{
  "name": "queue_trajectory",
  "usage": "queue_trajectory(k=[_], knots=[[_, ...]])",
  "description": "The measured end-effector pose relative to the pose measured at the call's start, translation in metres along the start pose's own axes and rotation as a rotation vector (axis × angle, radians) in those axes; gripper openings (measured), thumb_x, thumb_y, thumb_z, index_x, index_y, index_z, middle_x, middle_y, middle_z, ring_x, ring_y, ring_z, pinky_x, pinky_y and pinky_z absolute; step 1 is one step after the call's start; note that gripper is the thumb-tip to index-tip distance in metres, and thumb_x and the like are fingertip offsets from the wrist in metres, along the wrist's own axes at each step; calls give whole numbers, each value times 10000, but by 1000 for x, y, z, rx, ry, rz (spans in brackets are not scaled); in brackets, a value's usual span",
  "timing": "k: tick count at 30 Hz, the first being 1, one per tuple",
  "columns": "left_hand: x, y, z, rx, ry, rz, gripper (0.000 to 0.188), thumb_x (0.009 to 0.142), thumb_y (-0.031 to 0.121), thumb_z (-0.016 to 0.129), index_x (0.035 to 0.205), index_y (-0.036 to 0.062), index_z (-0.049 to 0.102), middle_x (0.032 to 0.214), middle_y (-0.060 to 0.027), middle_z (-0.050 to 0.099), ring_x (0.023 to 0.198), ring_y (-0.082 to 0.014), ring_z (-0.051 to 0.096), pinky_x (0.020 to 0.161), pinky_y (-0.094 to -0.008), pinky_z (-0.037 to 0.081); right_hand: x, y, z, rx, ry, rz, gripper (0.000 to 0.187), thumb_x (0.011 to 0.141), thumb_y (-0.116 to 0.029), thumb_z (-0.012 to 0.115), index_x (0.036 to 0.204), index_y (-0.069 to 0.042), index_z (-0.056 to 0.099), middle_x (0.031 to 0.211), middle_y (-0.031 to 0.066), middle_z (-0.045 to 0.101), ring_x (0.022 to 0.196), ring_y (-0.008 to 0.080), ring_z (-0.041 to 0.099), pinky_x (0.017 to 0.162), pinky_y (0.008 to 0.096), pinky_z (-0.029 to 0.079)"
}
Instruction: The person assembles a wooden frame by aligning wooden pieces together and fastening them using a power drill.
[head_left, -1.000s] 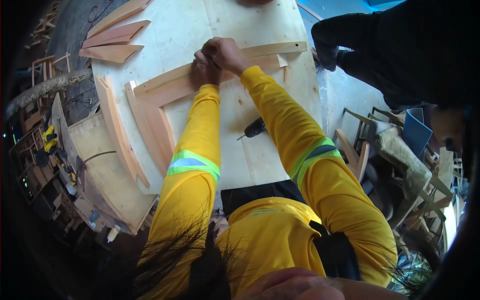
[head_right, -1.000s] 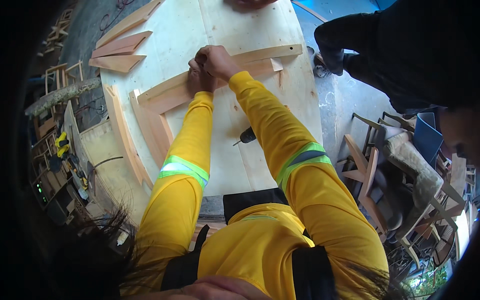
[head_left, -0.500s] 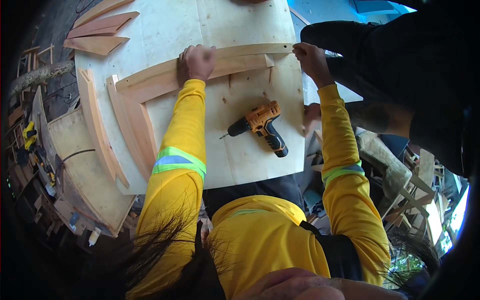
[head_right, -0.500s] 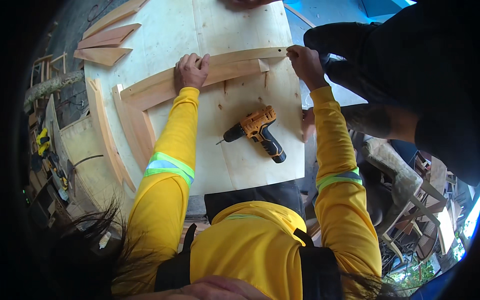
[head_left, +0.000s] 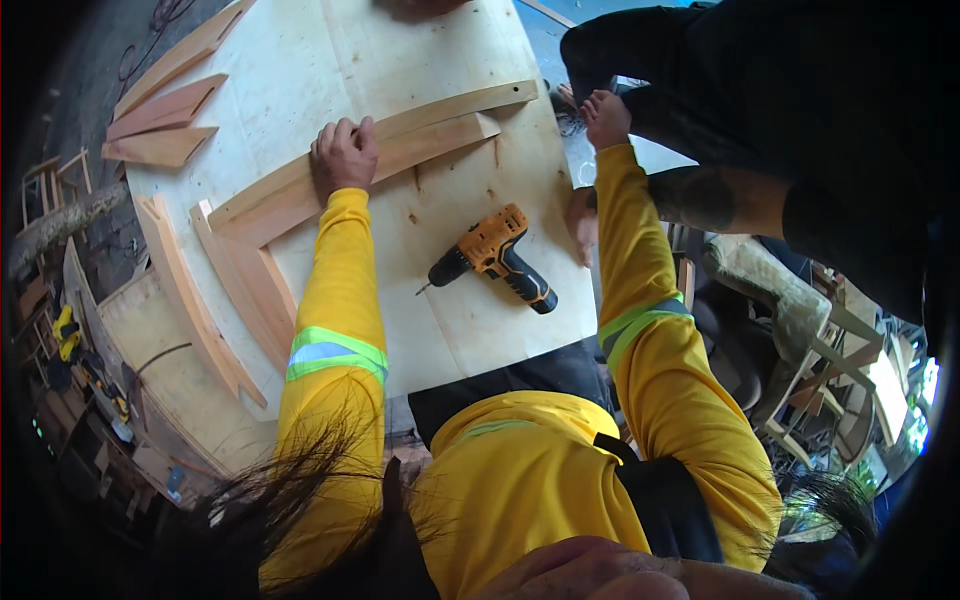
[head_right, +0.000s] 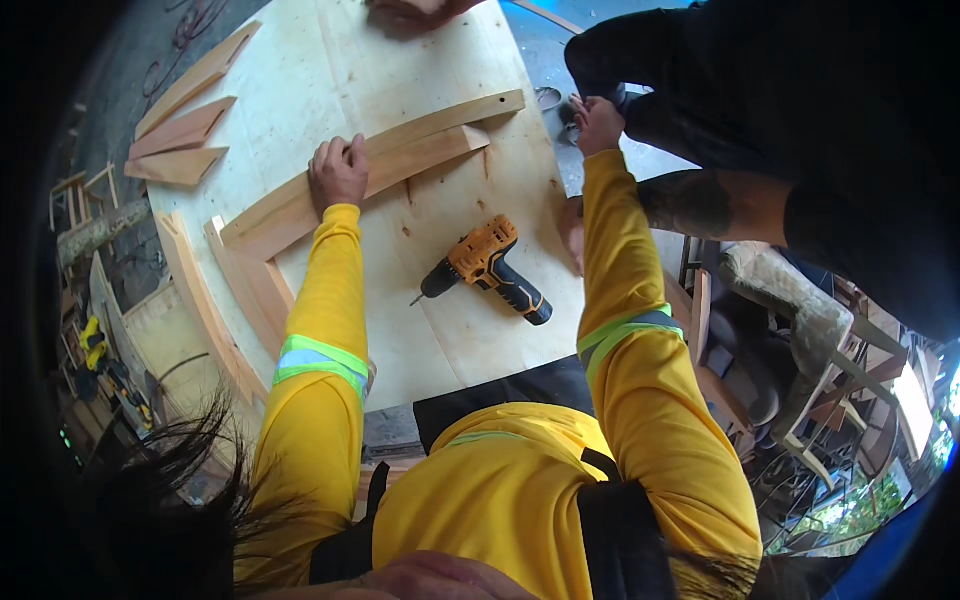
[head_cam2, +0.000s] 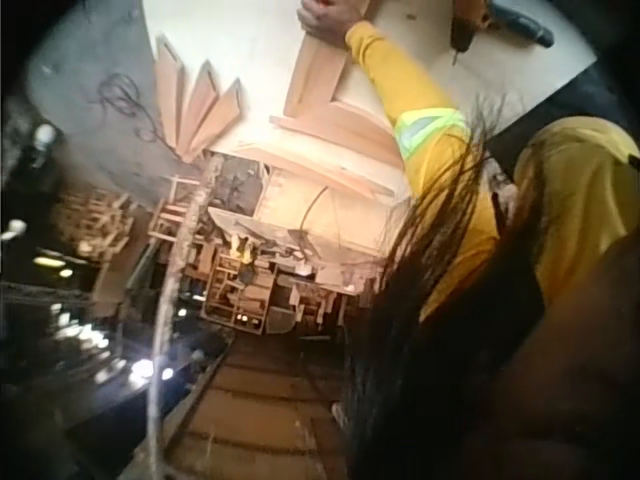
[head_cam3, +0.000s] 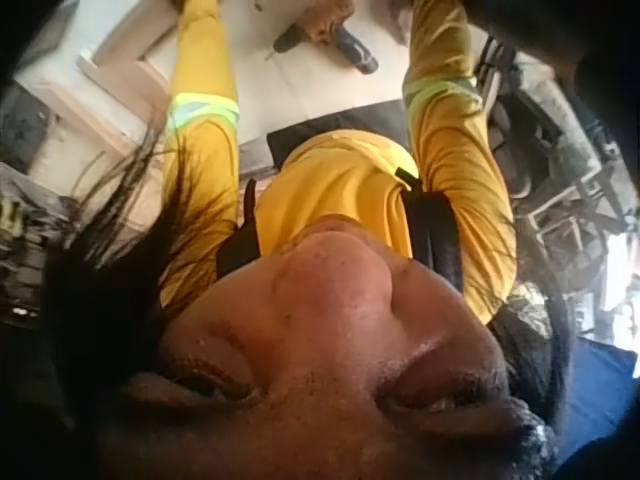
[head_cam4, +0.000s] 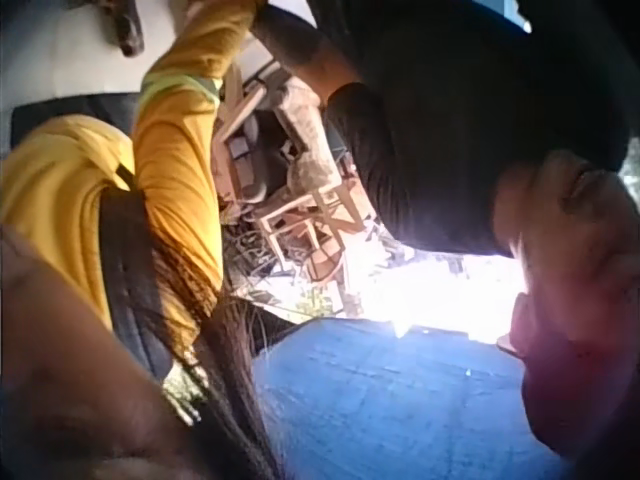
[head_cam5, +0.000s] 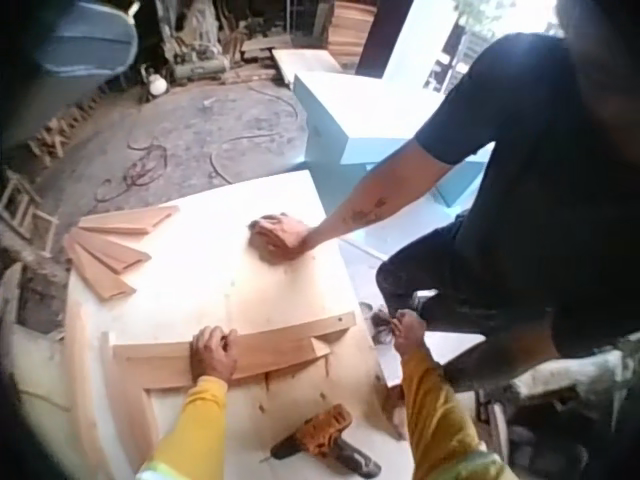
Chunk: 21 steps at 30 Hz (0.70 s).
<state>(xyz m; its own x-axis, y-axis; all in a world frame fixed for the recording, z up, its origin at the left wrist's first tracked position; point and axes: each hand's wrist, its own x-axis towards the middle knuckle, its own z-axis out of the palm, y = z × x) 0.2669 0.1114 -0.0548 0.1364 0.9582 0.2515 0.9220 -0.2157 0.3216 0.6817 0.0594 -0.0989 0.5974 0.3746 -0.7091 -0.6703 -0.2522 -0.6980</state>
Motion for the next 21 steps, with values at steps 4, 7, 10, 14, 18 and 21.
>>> queue_trajectory(k=[4, 7, 10, 14, 18, 21], knots=[[-1, -6, 12, 13, 4, 22, 342, 999, 346, 607, 774, 88, 585, 825, -114, 615, 853, -343, 612, 787, -461, 480, 43, 40, -30, 33, 133, 18, 174, 970, -132, 576, 1049, -20, 684, 897, 48, 664, 802, 177, 655, 688, 278, 548], [-2, -8, 8, 32, 14, 36, 330, 1004, 325, 599, 774, 88, 581, 821, -116, 612, 847, -344, 608, 784, -466, 479, 39, 58, -32, 28, 213, 39, 157, 948, -144, 600, 986, -22, 691, 837, 27, 642, 757, 178, 653, 645, 309, 539], [1, -4, 8, 38, 12, 38, 325, 1006, 309, 596, 771, 85, 577, 817, -117, 608, 842, -346, 604, 782, -471, 477, 42, 47, -41, -394, 39, -207, 176, 927, -133, 615, 1041, -31, 702, 875, 37, 662, 798, 177, 653, 679, 321, 540], [-4, -6, 6, 15, 37, 36, 340, 1017, 298, 583, 768, 70, 542, 803, -121, 581, 818, -363, 583, 763, -484, 464, -15, 21, 15, -238, -134, -351, 228, 891, -73, 626, 1095, -37, 720, 900, 90, 694, 794, 190, 655, 710, 310, 535], [1, -1, 4, 18, 20, 20, 318, 998, 277, 604, 751, 83, 555, 784, -117, 579, 821, -345, 593, 765, -474, 468, -50, 9, 31, -714, -447, -772, 326, 888, -68, 652, 1209, -40, 707, 993, 94, 703, 967, 188, 672, 870, 319, 545], [-6, -21, 0, 22, 15, 8, 300, 990, 254, 612, 749, 84, 556, 789, -118, 586, 820, -347, 594, 761, -476, 465, -57, 20, 45, -823, -728, -808, 326, 912, -90, 663, 1232, -40, 698, 1044, 99, 717, 993, 192, 691, 917, 337, 551]])
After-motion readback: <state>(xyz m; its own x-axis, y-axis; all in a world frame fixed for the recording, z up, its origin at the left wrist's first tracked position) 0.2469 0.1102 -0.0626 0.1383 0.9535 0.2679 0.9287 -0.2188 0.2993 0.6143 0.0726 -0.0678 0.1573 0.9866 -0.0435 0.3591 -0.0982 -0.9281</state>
